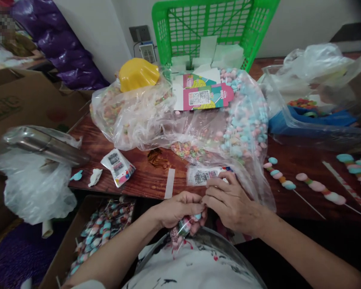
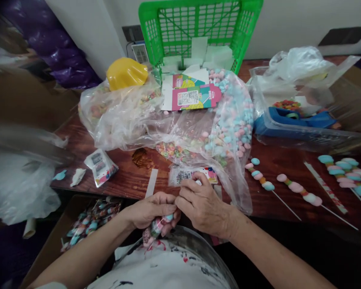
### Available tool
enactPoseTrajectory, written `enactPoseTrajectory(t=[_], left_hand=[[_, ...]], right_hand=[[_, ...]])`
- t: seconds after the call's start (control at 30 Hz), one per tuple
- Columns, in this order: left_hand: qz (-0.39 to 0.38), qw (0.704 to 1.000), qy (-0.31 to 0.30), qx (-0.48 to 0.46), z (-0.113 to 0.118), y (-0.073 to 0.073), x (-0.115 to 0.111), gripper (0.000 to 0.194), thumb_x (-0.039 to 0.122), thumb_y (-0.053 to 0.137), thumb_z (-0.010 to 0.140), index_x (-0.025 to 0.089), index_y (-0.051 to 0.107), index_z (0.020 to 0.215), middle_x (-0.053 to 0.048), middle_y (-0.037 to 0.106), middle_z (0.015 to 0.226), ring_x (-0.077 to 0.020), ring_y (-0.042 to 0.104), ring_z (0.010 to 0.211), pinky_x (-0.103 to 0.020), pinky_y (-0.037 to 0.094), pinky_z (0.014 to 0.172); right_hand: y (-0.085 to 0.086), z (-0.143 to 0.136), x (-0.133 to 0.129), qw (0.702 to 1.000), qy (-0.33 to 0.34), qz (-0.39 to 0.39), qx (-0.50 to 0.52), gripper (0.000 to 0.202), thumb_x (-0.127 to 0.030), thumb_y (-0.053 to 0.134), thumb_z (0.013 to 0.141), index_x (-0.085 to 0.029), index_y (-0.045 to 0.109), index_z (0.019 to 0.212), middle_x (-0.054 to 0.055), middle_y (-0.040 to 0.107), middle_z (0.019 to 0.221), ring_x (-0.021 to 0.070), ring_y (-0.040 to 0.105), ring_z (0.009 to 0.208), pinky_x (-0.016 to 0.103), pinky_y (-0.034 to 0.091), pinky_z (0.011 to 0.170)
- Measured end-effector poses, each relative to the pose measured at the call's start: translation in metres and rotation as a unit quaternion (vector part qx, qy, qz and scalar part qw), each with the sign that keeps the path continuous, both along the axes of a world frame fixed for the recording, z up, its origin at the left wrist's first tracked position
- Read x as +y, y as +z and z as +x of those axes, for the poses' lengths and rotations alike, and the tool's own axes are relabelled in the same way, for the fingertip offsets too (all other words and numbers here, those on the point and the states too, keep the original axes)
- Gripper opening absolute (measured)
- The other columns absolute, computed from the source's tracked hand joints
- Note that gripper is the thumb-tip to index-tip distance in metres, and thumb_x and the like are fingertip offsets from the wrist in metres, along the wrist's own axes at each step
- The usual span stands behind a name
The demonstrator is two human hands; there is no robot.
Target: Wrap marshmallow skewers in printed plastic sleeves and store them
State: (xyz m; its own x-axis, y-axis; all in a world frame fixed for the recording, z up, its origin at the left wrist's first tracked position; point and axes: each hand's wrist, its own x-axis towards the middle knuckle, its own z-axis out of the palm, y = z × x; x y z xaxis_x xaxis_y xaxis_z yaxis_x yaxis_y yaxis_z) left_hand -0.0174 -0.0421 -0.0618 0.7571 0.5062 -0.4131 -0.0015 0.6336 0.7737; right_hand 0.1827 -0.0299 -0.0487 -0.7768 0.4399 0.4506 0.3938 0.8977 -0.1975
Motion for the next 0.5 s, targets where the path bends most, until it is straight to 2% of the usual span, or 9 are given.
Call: enactPoseTrajectory(t=[0.07,0.1,0.17,0.2,0.23,0.27,0.3,0.4,0.5], left_hand=[[0.106,0.992,0.005,0.070,-0.003,0.002,-0.002,0.038,0.052,0.056,0.081,0.015,0.054,0.075,-0.001,0.054,0.067,-0.0081,0.049,0.048,-0.021,0.037,0.046],[0.193,0.974,0.020,0.120,-0.004,0.004,-0.003,0.034,0.048,0.053,0.084,0.015,0.054,0.074,-0.001,0.054,0.068,-0.0096,0.050,0.054,-0.022,0.040,0.052],[0.375,0.899,0.060,0.218,-0.007,0.006,-0.006,0.026,0.035,0.046,0.088,0.015,0.054,0.073,-0.003,0.054,0.074,-0.0125,0.050,0.067,-0.026,0.042,0.064],[0.440,0.859,0.079,0.250,-0.009,0.006,-0.006,0.022,0.029,0.044,0.087,0.015,0.054,0.072,-0.004,0.053,0.075,-0.0133,0.049,0.070,-0.027,0.042,0.069],[0.471,0.835,0.095,0.267,-0.011,0.006,-0.006,0.020,0.025,0.044,0.086,0.015,0.053,0.071,-0.003,0.053,0.075,-0.0134,0.048,0.070,-0.028,0.042,0.070],[0.464,0.837,0.111,0.269,-0.014,0.005,-0.006,0.020,0.023,0.042,0.085,0.016,0.052,0.069,-0.002,0.051,0.072,-0.0127,0.047,0.067,-0.027,0.042,0.068],[0.422,0.859,0.130,0.259,-0.018,0.004,-0.005,0.020,0.023,0.041,0.084,0.016,0.050,0.067,-0.001,0.049,0.067,-0.0116,0.046,0.062,-0.026,0.042,0.063],[0.181,0.951,0.171,0.181,-0.033,-0.001,-0.002,0.021,0.030,0.044,0.080,0.016,0.050,0.066,0.002,0.048,0.059,-0.0083,0.045,0.046,-0.021,0.038,0.047],[0.008,0.987,0.129,0.094,-0.049,-0.004,-0.003,0.023,0.036,0.054,0.070,0.014,0.053,0.065,0.001,0.054,0.058,-0.0062,0.043,0.037,-0.019,0.031,0.039]], right_hand=[[-0.005,-0.007,-0.001,0.998,-0.035,-0.057,0.008,0.027,-0.008,0.036,0.086,-0.015,0.058,0.072,0.006,0.061,0.073,0.0200,0.049,0.083,0.040,0.031,0.079],[-0.007,-0.011,-0.001,0.994,-0.058,-0.089,0.011,0.026,-0.008,0.038,0.085,-0.015,0.057,0.070,0.005,0.059,0.071,0.0192,0.048,0.079,0.038,0.031,0.076],[-0.009,-0.020,0.000,0.984,-0.099,-0.149,0.010,0.023,-0.009,0.040,0.085,-0.015,0.057,0.071,0.004,0.059,0.071,0.0176,0.047,0.076,0.035,0.030,0.071],[-0.009,-0.024,0.001,0.980,-0.114,-0.161,0.005,0.023,-0.008,0.041,0.086,-0.016,0.058,0.072,0.004,0.060,0.071,0.0175,0.048,0.077,0.034,0.030,0.071],[-0.009,-0.029,0.003,0.980,-0.124,-0.157,-0.002,0.022,-0.009,0.042,0.086,-0.016,0.059,0.075,0.004,0.062,0.074,0.0181,0.050,0.080,0.035,0.030,0.072],[-0.008,-0.034,0.006,0.983,-0.126,-0.132,-0.005,0.021,-0.009,0.044,0.087,-0.017,0.061,0.079,0.005,0.065,0.081,0.0196,0.052,0.086,0.037,0.030,0.076],[-0.007,-0.038,0.008,0.989,-0.117,-0.089,-0.005,0.019,-0.010,0.045,0.087,-0.018,0.063,0.086,0.005,0.067,0.090,0.0219,0.053,0.094,0.041,0.029,0.082],[-0.008,-0.048,0.019,0.998,-0.040,0.035,0.019,0.024,-0.014,0.049,0.088,-0.021,0.062,0.107,0.005,0.065,0.114,0.0254,0.049,0.113,0.050,0.022,0.096],[-0.013,-0.054,0.031,0.995,0.066,0.058,0.045,0.022,-0.013,0.048,0.089,-0.020,0.063,0.105,0.002,0.069,0.105,0.0212,0.052,0.108,0.048,0.023,0.099]])
